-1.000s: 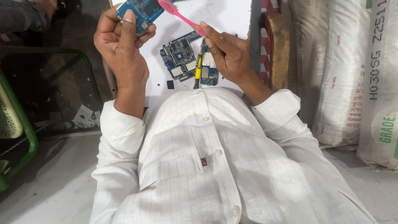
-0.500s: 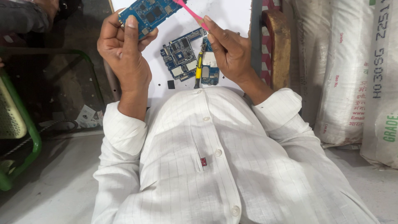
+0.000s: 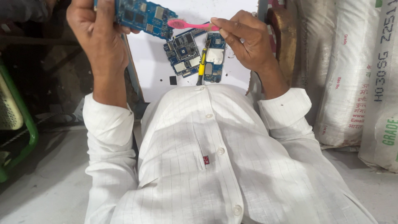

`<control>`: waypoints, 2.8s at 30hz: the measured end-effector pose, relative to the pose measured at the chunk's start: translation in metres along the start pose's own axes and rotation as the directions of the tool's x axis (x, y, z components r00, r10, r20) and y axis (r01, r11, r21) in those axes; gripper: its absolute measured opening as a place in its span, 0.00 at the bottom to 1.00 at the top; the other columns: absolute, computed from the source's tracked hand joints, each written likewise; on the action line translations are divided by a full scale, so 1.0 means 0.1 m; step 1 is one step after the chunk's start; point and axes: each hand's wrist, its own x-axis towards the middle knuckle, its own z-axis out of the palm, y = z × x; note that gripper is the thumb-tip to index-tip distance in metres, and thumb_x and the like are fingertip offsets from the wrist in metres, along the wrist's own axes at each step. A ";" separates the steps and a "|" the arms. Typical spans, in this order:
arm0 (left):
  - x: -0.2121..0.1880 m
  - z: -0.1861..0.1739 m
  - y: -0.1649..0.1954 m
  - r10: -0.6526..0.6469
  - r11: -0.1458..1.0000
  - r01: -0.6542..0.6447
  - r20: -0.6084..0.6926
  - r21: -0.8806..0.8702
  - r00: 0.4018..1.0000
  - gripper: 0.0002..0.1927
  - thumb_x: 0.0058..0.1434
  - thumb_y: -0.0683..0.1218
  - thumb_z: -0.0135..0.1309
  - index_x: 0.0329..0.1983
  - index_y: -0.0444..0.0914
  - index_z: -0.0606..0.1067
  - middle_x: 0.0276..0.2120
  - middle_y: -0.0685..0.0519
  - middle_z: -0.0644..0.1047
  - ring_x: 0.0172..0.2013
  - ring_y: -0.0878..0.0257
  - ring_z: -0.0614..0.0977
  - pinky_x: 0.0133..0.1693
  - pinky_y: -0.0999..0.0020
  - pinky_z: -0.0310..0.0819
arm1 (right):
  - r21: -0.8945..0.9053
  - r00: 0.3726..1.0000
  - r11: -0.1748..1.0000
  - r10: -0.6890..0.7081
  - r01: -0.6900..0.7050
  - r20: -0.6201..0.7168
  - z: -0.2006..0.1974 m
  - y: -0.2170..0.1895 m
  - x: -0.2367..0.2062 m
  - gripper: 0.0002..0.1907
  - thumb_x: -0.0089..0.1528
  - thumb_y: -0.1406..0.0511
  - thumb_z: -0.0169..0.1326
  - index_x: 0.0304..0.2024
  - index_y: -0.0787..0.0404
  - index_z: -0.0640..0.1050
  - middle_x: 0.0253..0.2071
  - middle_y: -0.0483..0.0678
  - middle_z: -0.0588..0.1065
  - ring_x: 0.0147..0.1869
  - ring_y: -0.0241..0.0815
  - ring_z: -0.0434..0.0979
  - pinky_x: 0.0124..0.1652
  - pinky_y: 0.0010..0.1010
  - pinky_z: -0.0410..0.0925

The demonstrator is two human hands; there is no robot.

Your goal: The person sits at a workbench holding a disassembled phone motherboard and cleans it using a pink toothbrush, brushing different areas of the board and turning it over. Other phone parts, batteries, and a screwdriver lie on the white work surface around them.

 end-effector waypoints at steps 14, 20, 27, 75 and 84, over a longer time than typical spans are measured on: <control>0.03 0.16 -0.07 -0.070 0.997 0.068 0.090 0.022 0.993 0.09 0.80 0.44 0.55 0.47 0.32 0.77 0.35 0.47 0.81 0.30 0.61 0.85 0.29 0.73 0.83 | -0.096 0.999 0.995 0.005 -0.002 0.035 0.09 -0.15 0.05 0.16 0.72 0.69 0.62 0.62 0.51 0.81 0.33 0.45 0.74 0.36 0.38 0.70 0.36 0.33 0.63; 0.10 0.17 0.07 -0.029 0.998 0.024 0.084 0.064 0.996 0.10 0.81 0.45 0.54 0.47 0.32 0.78 0.36 0.45 0.82 0.30 0.61 0.86 0.30 0.71 0.85 | -0.112 0.983 0.983 0.130 -0.145 -0.127 -0.01 -0.03 -0.07 0.11 0.77 0.65 0.57 0.61 0.54 0.82 0.33 0.45 0.73 0.33 0.35 0.67 0.33 0.31 0.60; -0.01 0.43 0.10 -0.132 0.991 0.132 -0.016 0.010 0.991 0.05 0.75 0.40 0.60 0.44 0.32 0.78 0.27 0.54 0.74 0.27 0.64 0.84 0.35 0.67 0.90 | 0.713 0.877 0.671 0.449 -0.204 -0.172 0.25 0.13 -0.20 0.17 0.75 0.55 0.55 0.57 0.60 0.78 0.25 0.35 0.66 0.21 0.26 0.56 0.23 0.21 0.51; -0.34 0.75 -0.24 -0.374 0.927 0.366 0.196 0.076 0.907 0.15 0.73 0.37 0.61 0.58 0.31 0.72 0.41 0.45 0.83 0.37 0.64 0.87 0.35 0.77 0.88 | 0.665 0.926 0.717 0.365 -0.211 -0.100 0.35 -0.07 -0.20 0.22 0.71 0.75 0.62 0.64 0.65 0.70 0.56 0.50 0.78 0.56 0.34 0.80 0.55 0.25 0.76; -0.40 0.89 -0.22 -0.328 0.944 0.328 0.182 0.033 0.927 0.13 0.75 0.38 0.59 0.57 0.31 0.70 0.42 0.44 0.83 0.36 0.64 0.88 0.36 0.76 0.88 | 0.755 0.884 0.600 0.464 -0.264 -0.060 0.38 -0.05 -0.19 0.26 0.72 0.77 0.63 0.67 0.64 0.66 0.52 0.54 0.79 0.54 0.37 0.83 0.53 0.27 0.77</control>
